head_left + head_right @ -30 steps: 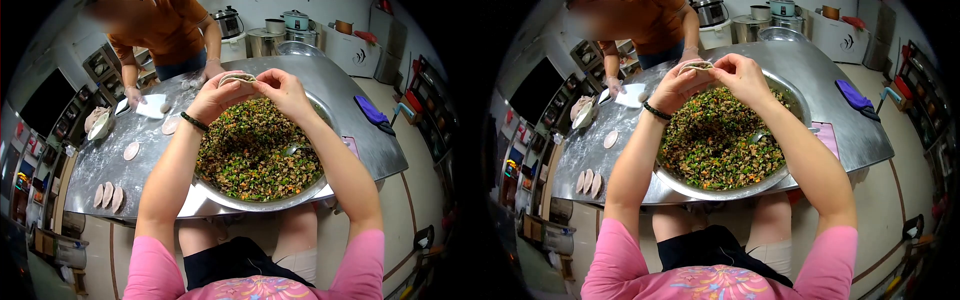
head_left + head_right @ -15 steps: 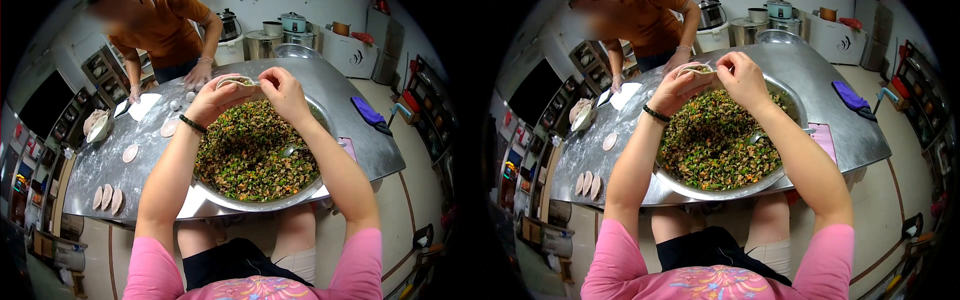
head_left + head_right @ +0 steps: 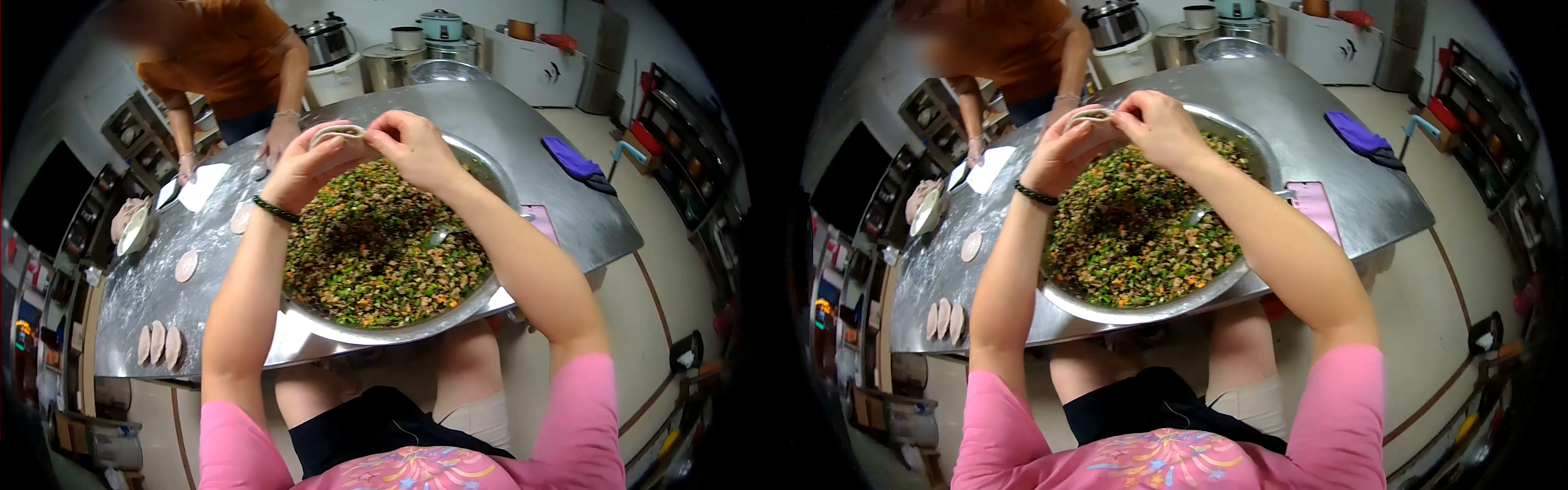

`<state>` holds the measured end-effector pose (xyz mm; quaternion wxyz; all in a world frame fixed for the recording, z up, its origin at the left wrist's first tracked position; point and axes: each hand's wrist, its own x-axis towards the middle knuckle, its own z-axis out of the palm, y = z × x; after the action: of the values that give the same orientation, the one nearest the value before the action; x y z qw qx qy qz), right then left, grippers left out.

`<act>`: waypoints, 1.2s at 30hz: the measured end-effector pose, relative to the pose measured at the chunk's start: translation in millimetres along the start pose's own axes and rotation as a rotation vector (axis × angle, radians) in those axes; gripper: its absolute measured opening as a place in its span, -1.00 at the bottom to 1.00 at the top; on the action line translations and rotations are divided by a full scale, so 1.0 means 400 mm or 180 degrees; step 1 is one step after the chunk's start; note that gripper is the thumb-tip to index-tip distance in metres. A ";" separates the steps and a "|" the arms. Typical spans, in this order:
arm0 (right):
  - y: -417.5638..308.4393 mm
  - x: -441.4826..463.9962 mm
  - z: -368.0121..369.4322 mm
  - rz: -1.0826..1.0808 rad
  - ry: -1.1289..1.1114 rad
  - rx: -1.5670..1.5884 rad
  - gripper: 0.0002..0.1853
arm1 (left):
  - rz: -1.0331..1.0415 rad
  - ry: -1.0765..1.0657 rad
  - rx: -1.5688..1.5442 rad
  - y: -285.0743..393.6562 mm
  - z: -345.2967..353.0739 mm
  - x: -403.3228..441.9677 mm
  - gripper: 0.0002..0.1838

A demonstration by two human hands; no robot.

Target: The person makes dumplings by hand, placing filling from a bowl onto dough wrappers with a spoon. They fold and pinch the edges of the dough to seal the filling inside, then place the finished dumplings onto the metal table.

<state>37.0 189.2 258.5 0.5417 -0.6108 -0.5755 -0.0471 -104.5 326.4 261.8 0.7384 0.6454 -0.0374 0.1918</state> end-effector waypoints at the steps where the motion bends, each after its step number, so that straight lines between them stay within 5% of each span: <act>1: -0.001 0.001 0.000 -0.0086 0.0072 0.0120 -0.75 | -0.0018 0.0028 0.0000 0.007 0.010 -0.004 -0.59; 36: -0.034 -0.009 -0.009 -0.0271 -0.0002 0.0042 -0.77 | -0.0040 -0.0018 0.0206 0.010 0.033 -0.011 -0.43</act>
<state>27.8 180.9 265.8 0.5431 -0.5821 -0.6015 -0.0661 -107.5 312.8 266.4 0.7182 0.6697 -0.0292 0.1865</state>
